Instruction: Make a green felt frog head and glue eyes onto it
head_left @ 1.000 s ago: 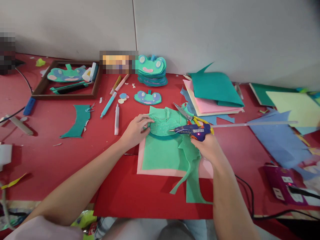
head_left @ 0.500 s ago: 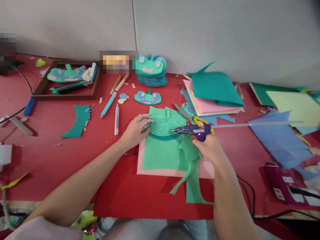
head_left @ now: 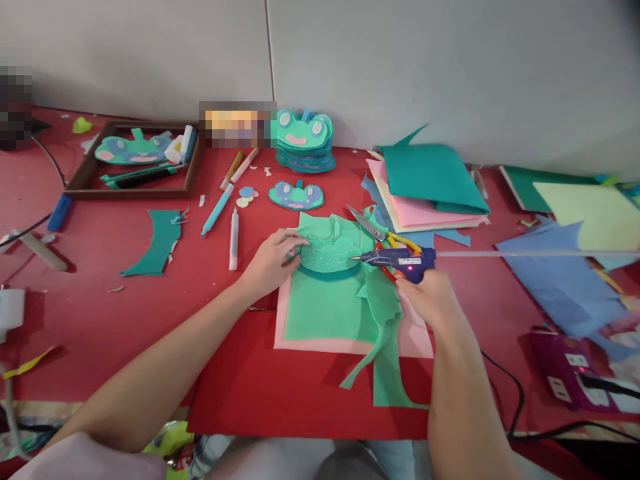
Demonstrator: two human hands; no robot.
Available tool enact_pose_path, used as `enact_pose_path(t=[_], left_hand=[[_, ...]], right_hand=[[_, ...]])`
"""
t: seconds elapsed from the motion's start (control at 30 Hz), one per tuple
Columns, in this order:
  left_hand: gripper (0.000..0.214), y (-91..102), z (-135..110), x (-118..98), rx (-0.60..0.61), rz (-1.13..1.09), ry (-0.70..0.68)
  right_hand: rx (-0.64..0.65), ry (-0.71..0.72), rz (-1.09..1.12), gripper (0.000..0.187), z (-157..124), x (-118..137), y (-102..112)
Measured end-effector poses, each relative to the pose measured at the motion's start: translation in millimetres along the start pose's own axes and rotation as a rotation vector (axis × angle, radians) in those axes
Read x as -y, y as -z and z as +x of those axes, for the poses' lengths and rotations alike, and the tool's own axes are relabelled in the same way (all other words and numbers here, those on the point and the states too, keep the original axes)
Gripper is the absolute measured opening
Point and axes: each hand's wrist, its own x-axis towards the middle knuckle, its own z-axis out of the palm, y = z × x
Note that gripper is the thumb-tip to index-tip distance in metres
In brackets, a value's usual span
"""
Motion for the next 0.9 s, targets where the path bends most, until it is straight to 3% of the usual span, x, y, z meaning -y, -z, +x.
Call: enact_pose_path(t=[0.43,0.9], left_hand=[[0.028,0.0,-0.4,-0.2,-0.004,-0.007,0.001],[0.028,0.9,0.3,-2.5,0.005,-0.004,0.012]], right_hand=[[-0.057,-0.051,-0.111,0.024,-1.7,5.7,3.3],[-0.108,-0.033,-0.077,0.029,-2.5,2.2,2.7]])
